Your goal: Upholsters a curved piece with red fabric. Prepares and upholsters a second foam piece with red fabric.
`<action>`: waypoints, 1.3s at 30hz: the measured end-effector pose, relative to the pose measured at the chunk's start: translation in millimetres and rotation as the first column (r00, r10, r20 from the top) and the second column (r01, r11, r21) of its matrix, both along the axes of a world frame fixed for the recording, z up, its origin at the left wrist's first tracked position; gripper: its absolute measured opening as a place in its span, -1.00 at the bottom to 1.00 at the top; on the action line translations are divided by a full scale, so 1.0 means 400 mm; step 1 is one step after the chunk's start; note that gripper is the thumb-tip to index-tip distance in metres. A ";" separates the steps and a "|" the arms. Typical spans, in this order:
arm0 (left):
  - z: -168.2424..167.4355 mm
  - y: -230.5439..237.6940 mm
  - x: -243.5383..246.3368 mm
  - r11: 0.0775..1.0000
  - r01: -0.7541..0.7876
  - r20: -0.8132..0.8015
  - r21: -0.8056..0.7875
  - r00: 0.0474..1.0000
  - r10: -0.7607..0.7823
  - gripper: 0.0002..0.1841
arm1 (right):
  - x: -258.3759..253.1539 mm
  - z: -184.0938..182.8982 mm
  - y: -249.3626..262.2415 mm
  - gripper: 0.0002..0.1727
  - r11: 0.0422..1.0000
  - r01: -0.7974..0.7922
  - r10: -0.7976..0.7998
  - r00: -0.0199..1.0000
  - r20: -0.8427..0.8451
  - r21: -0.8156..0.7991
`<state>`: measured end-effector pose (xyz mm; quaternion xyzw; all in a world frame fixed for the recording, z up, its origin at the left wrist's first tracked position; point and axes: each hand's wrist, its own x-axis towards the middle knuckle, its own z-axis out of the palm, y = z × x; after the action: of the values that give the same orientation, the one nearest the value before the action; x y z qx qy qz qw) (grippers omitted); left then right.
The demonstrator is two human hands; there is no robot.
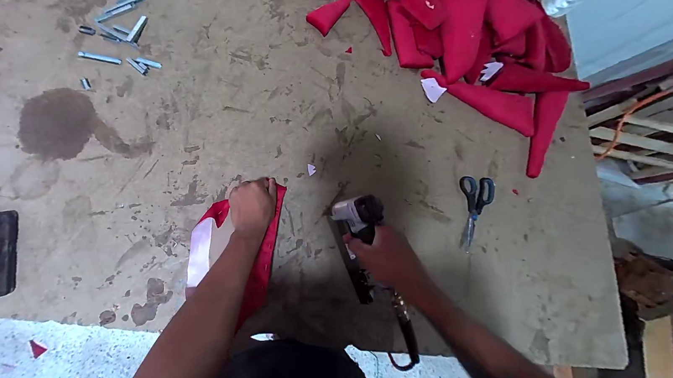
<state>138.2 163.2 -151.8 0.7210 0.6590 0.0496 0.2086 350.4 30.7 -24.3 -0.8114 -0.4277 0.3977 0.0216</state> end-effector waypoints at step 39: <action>0.166 -0.169 -0.500 0.920 0.268 0.417 0.285 0.830 -0.371 -0.71 | 0.080 -0.041 -0.007 -0.36 0.884 -0.393 0.358 0.918 0.172 0.255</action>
<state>-61.7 95.4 -85.6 0.8066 0.4500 0.2549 0.2862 382.3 27.7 -40.7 -0.7239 -0.6299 0.2793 0.0347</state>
